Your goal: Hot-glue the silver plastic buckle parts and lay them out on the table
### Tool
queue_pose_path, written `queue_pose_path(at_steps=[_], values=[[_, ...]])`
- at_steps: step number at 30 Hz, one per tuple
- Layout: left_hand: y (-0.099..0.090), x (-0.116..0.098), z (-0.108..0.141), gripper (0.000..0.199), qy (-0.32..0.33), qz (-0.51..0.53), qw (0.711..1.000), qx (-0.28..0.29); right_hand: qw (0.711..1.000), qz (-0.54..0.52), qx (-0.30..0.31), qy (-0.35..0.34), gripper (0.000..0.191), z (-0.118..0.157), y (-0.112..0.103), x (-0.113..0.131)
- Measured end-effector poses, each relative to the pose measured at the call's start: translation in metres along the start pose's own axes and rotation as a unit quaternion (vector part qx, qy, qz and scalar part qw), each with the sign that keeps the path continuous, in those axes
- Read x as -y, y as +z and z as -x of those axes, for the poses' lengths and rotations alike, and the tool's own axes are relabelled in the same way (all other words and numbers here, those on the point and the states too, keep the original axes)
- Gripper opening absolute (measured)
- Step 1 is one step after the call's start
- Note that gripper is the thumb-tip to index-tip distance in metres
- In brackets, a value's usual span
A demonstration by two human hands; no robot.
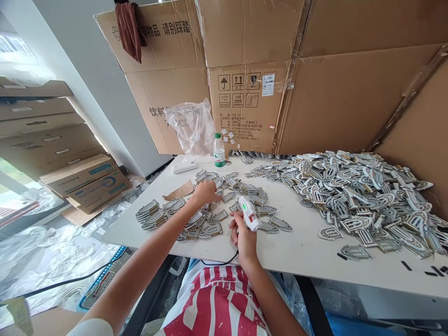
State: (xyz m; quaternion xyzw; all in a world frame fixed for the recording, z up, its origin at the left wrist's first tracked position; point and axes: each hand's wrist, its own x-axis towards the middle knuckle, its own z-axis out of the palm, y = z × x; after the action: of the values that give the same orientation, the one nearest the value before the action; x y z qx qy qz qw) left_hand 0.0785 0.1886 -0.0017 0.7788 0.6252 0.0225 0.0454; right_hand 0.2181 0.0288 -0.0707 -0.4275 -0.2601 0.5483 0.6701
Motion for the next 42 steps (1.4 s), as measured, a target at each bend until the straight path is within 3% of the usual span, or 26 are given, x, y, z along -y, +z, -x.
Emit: queue_pose_path(at_steps=[5, 12, 17, 22, 26, 31, 35, 38, 42], values=[[-0.013, 0.000, 0.021, 0.027, 0.026, 0.031, 0.998, -0.044, 1.000, -0.001, 0.002, -0.002, 0.042, -0.002, -0.001, -0.002], [-0.027, -0.006, 0.093, 0.033, 0.126, 0.114, 0.974, -0.147, 1.000, -0.003, 0.006, -0.004, 0.041, -0.003, -0.002, -0.003], [-0.022, -0.012, 0.125, 0.032, 0.162, 0.157, 0.965, -0.136, 1.000, -0.015, 0.004, -0.001, 0.047, 0.001, 0.000, 0.001], [-0.014, -0.013, 0.131, 0.030, 0.177, 0.182, 0.959, -0.124, 1.000, -0.015, 0.010, 0.023, 0.052, 0.000, -0.001, 0.000], [-0.006, -0.010, 0.130, 0.032, 0.186, 0.270, 0.938, -0.110, 1.000, -0.019, 0.004, 0.023, 0.054, -0.001, -0.001, 0.000], [0.001, -0.003, 0.128, 0.025, 0.137, 0.397, 0.906, -0.053, 1.000, -0.026, 0.000, 0.014, 0.055, 0.000, -0.001, -0.002], [0.003, 0.007, 0.125, 0.019, 0.155, 0.431, 0.889, -0.007, 1.000, 0.000, 0.003, 0.004, 0.056, 0.003, 0.001, -0.003], [0.001, 0.014, 0.123, 0.022, 0.146, 0.424, 0.893, -0.032, 0.999, 0.028, 0.038, -0.002, 0.055, 0.005, 0.003, -0.002], [-0.001, 0.019, 0.121, 0.028, 0.081, 0.452, 0.881, -0.118, 0.996, 0.059, 0.071, -0.013, 0.056, 0.007, 0.004, -0.001]])
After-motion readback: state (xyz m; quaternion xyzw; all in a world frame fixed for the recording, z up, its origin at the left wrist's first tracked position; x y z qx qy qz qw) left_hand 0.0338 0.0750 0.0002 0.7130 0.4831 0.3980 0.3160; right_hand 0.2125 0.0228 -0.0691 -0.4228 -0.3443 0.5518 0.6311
